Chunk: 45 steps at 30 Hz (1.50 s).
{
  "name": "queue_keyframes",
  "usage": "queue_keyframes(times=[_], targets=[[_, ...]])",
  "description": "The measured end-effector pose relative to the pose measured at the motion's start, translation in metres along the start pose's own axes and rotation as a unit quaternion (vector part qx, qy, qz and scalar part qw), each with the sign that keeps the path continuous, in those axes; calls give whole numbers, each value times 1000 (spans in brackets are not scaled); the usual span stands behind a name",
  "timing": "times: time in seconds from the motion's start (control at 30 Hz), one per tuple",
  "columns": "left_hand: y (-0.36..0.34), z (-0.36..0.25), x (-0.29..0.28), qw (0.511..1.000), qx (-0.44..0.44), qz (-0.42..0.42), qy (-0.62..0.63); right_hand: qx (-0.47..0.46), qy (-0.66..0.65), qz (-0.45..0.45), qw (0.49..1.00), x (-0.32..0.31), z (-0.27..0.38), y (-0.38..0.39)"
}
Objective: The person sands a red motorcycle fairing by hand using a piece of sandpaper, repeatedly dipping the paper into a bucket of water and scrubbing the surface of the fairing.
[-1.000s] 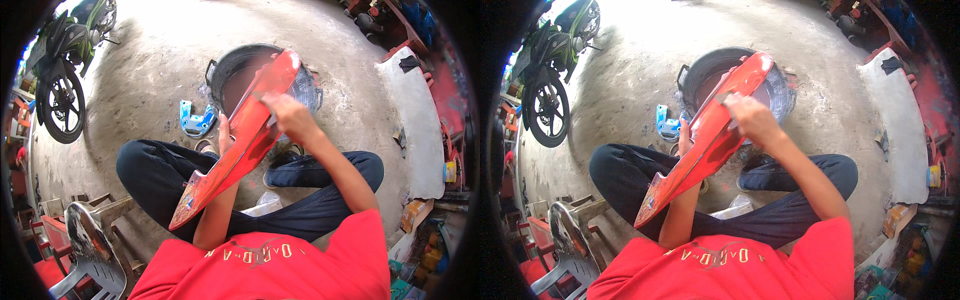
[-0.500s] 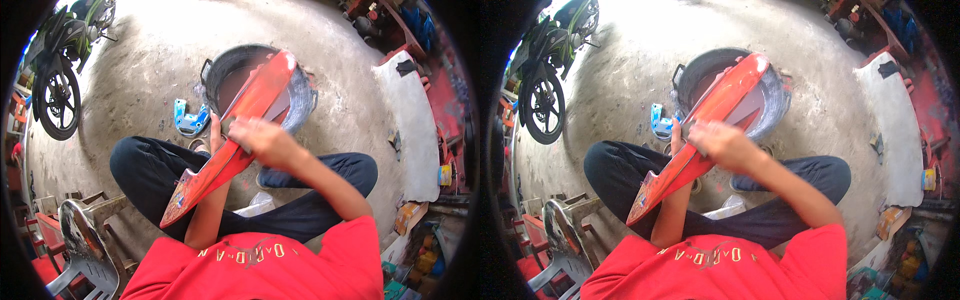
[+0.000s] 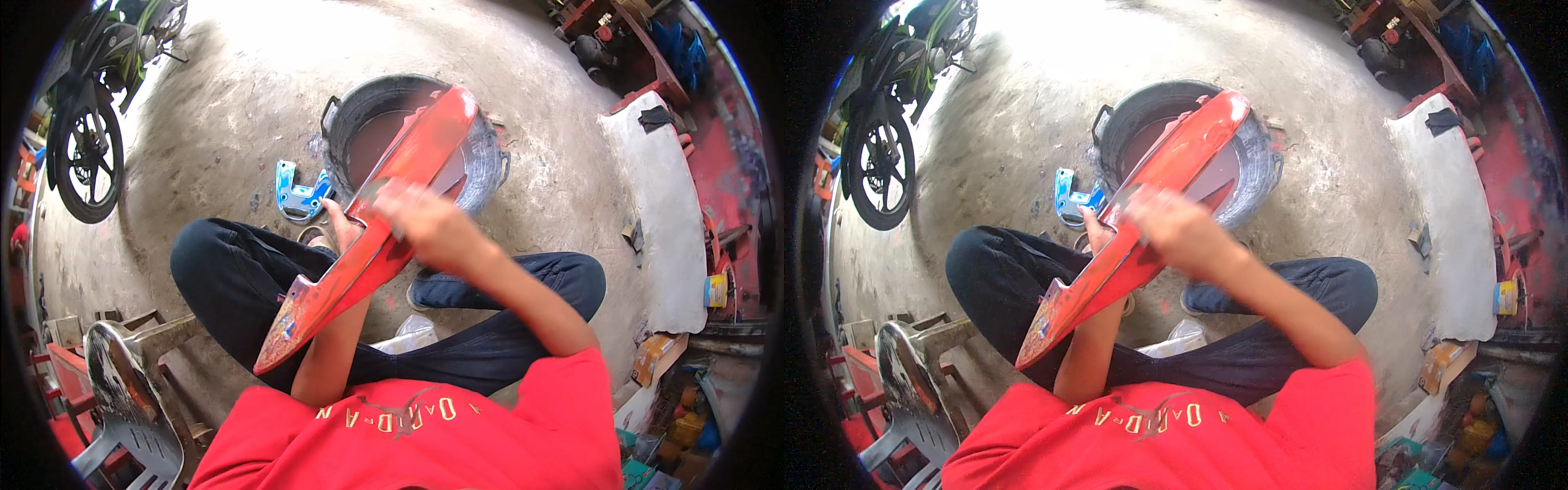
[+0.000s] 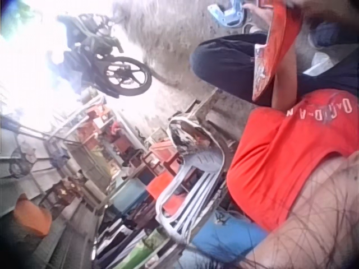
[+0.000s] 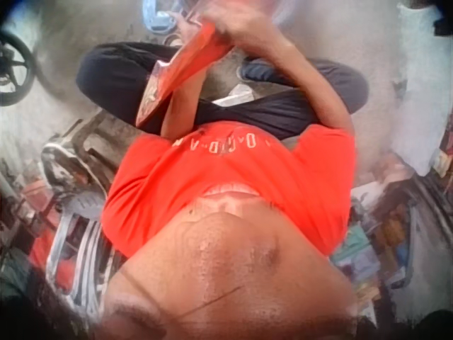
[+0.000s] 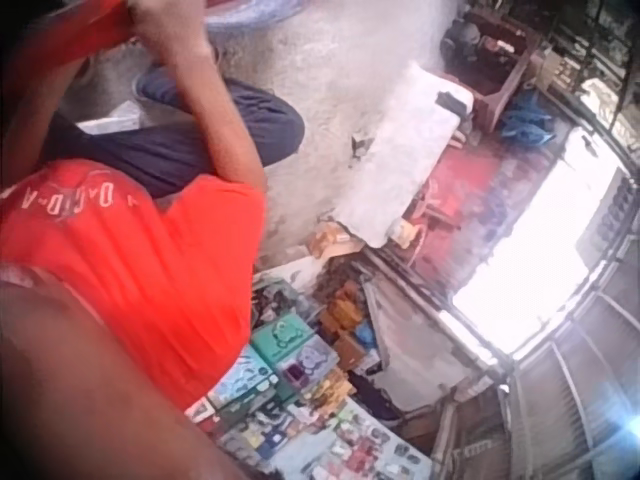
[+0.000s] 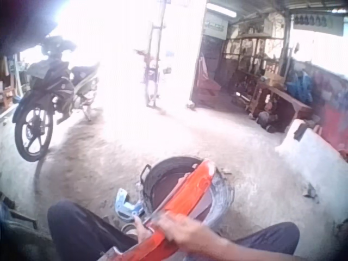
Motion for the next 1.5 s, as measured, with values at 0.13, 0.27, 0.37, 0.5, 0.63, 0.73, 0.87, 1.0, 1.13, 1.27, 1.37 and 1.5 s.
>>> queue_keyframes(times=[0.13, 0.27, 0.37, 0.5, 0.63, 0.73, 0.87, 1.0, 1.13, 1.27, 1.37, 1.5], targets=[[-11, -1, -7, 999, -9, 33, -2, 59, -3, 45, 997, 1, -27, -2], [-7, 1, 12, 999, -20, 42, 17, 52, 34, 38, 997, 3, -27, 2], [-13, -3, -2, 995, -20, 85, 56, 14, -70, 22, 997, -1, 15, -5], [-8, 8, 21, 985, -51, 129, 100, 141, 30, 50, 988, 1, -56, 3], [-21, 8, -27, 998, 55, -5, 7, 7, -84, 19, 996, 2, 21, -3], [-4, 9, 21, 996, -20, -83, 20, 66, -2, 34, 997, 4, -27, -2], [-3, 14, 32, 988, -52, -119, 80, 30, 62, 28, 997, -1, -21, -4], [-9, 11, 15, 976, -48, 164, 135, -21, -18, 10, 1000, 1, -7, -4], [-5, 9, 15, 991, -34, 127, 16, 118, 74, 56, 989, 2, -64, 5], [-12, -4, -18, 978, -24, 180, 103, -19, -92, 16, 995, 6, 7, 3], [-6, 3, 7, 998, -28, 47, -13, 122, 37, 51, 991, -2, -66, 6], [-2, 5, 17, 983, -53, 92, 150, 63, -2, 35, 997, -2, -31, 11]])
Point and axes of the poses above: each hand's wrist, its own y-axis away from the middle knuckle, its own x-axis out of the palm, z = x × y, the point moved 4 cm from there along -y, towards the middle knuckle, and after that the axes turned 3 degrees about x, right-handed, at the moved point
